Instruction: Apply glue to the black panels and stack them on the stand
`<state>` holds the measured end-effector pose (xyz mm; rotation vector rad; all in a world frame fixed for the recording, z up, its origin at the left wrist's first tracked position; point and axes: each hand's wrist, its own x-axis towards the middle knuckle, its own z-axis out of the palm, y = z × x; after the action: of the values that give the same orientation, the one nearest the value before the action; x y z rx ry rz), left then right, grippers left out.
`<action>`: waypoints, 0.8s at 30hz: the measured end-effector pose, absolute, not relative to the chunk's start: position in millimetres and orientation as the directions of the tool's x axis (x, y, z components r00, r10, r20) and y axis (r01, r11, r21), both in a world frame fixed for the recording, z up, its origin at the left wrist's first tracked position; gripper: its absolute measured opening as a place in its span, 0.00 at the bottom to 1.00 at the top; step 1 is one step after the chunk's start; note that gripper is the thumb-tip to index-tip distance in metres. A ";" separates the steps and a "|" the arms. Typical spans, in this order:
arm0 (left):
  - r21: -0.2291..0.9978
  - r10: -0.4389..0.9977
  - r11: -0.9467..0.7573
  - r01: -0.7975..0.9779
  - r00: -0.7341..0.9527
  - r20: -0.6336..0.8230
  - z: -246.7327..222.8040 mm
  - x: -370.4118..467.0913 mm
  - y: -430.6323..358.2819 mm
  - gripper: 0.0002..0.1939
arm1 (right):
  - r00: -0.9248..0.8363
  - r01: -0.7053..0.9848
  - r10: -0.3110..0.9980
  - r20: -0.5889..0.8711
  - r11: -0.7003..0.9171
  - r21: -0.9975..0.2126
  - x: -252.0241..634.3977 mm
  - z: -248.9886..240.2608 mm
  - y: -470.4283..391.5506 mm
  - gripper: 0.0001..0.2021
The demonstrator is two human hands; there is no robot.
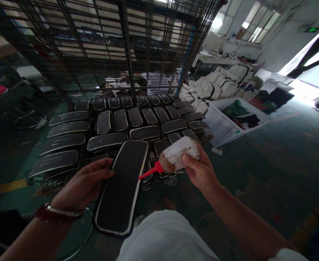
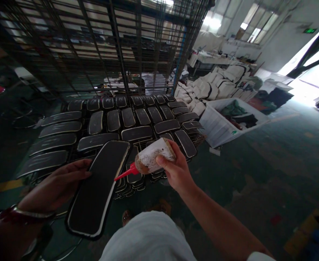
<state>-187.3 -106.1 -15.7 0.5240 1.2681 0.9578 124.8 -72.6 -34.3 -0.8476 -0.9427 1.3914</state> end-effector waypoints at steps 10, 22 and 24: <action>0.802 0.846 0.494 -0.335 -0.027 -0.532 -17.1 -190.8 -101.1 0.13 | -0.173 -0.402 0.984 0.034 -0.039 -0.915 121.9 -40.3 -90.7 0.32; 0.782 0.812 0.449 -0.433 -0.167 -0.559 -16.3 -191.7 -95.1 0.14 | -0.314 -0.402 0.943 0.114 -0.023 -0.915 125.9 -54.1 -104.2 0.34; 0.772 0.807 0.430 -0.468 -0.184 -0.561 -16.4 -193.5 -94.6 0.14 | -0.301 -0.398 0.947 0.112 -0.019 -0.917 124.8 -53.0 -104.1 0.34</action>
<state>-193.5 -94.6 -16.4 0.3397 1.3181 1.1785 124.8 -104.1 -53.0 -0.6944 -1.1394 1.5674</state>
